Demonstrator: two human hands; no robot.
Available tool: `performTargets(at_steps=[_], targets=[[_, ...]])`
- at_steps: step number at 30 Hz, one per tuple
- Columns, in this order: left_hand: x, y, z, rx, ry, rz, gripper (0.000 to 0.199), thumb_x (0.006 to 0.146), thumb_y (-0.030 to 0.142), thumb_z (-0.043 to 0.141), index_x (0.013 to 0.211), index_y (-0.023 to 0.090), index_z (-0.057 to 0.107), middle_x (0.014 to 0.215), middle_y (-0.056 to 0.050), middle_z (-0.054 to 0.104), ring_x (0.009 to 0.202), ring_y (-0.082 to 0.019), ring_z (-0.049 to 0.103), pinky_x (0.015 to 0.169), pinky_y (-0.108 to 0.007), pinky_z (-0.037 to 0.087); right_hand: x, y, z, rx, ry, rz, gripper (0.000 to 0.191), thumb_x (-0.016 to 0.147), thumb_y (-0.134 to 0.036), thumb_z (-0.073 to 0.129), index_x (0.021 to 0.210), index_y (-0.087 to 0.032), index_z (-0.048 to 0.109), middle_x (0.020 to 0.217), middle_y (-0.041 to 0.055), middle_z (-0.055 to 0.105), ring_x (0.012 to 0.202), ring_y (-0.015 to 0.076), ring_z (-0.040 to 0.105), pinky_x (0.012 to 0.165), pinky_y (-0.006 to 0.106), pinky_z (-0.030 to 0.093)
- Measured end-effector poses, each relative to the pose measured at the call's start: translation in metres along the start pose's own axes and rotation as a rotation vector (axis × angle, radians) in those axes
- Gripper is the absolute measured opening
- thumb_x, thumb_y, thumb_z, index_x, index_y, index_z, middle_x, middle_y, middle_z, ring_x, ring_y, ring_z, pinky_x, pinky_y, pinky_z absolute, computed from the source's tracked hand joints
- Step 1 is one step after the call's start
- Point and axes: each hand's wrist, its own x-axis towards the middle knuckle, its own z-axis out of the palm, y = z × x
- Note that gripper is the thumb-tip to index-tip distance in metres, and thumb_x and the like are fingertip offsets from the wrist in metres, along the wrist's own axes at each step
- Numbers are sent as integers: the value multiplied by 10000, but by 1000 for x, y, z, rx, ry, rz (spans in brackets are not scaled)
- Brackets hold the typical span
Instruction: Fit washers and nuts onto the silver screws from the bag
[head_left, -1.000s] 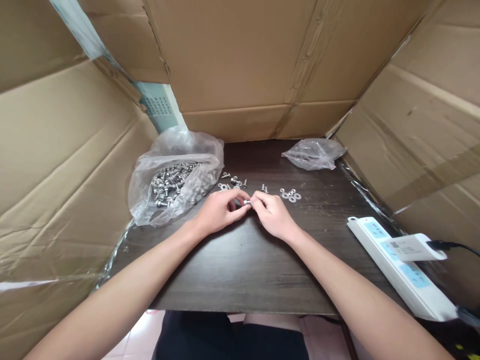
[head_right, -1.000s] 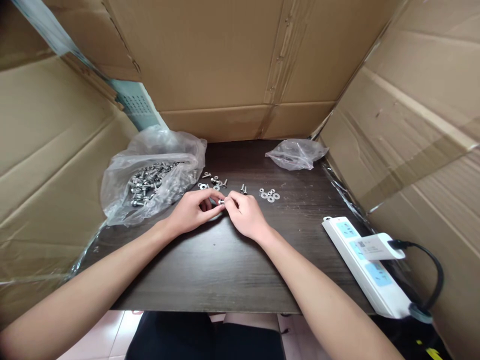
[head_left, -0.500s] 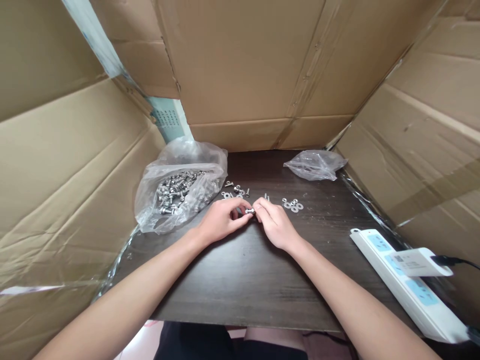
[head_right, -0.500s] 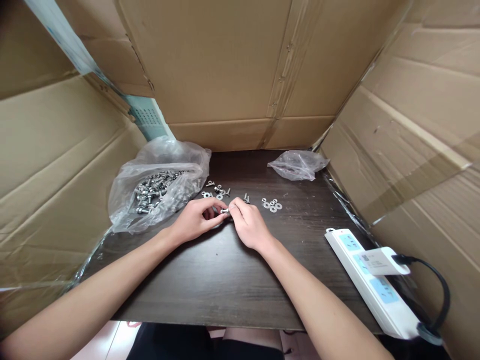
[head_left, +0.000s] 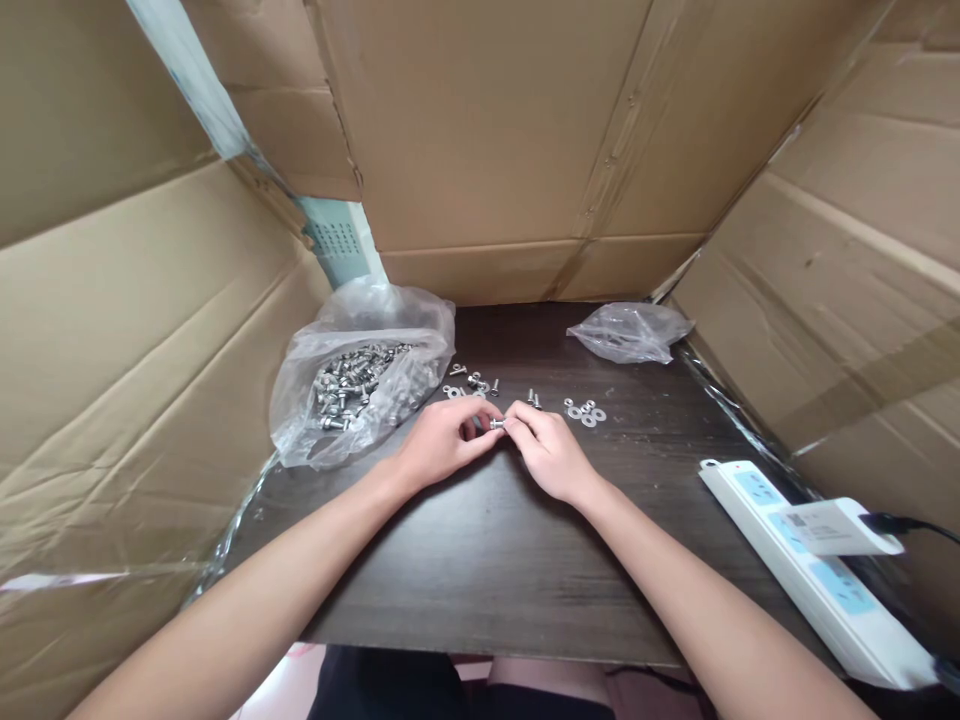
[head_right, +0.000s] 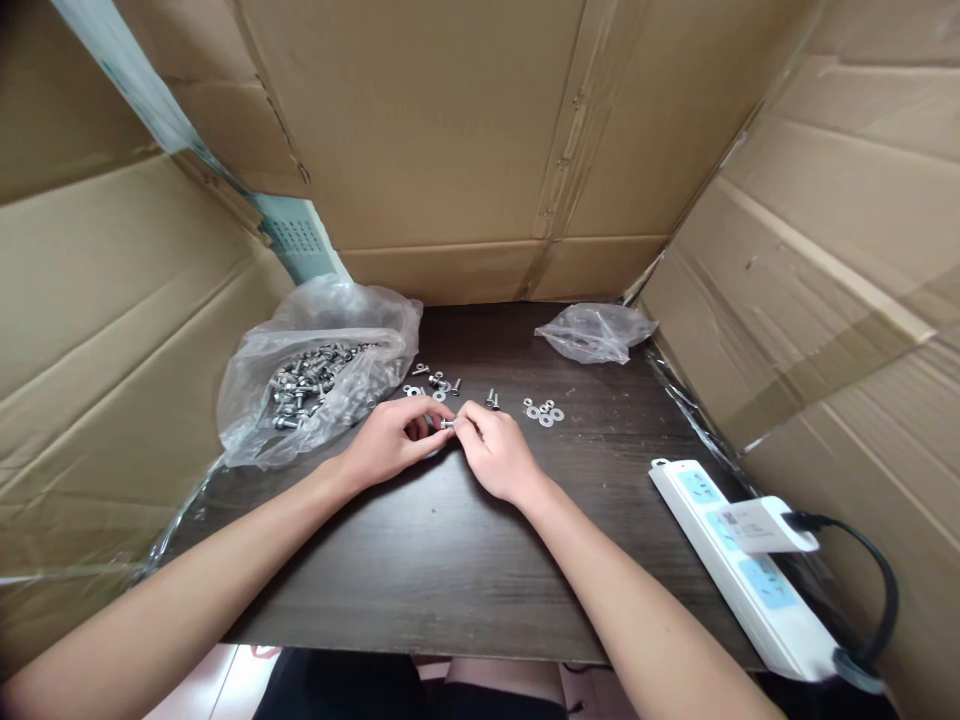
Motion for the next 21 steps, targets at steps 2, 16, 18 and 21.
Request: performTargets(at_steps=[2,16,18,21], targets=[[0,0,0,1,0,6,119,922,259,686,1011,186,714,842,13,682,626,-77,573,636,-198,477,0,0,0,-6,-1,6,318,990,-350,416,718,-202,490,679,-2,559,658,150,499,667,278,347],[0,1,-1,27,-4,19,121,925,278,672,979,179,716,835,-5,682,644,-95,582,635,-212,475,1,0,-1,12,-7,-18,193,954,-313,443,807,-211,515,717,-6,572,684,162,510,686,284,362],[0,1,0,32,0,24,124,923,280,676,984,178,715,829,-4,679,641,-95,581,637,-214,475,1,0,-1,-11,-19,-14,247,978,-323,416,773,-210,496,700,-5,556,674,160,500,678,285,349],[-1,1,0,25,-4,29,127,923,284,683,989,180,715,835,-2,679,649,-95,585,644,-214,478,0,-1,-1,-44,-35,-3,328,1006,-345,379,714,-209,442,667,-5,522,650,155,473,660,290,325]])
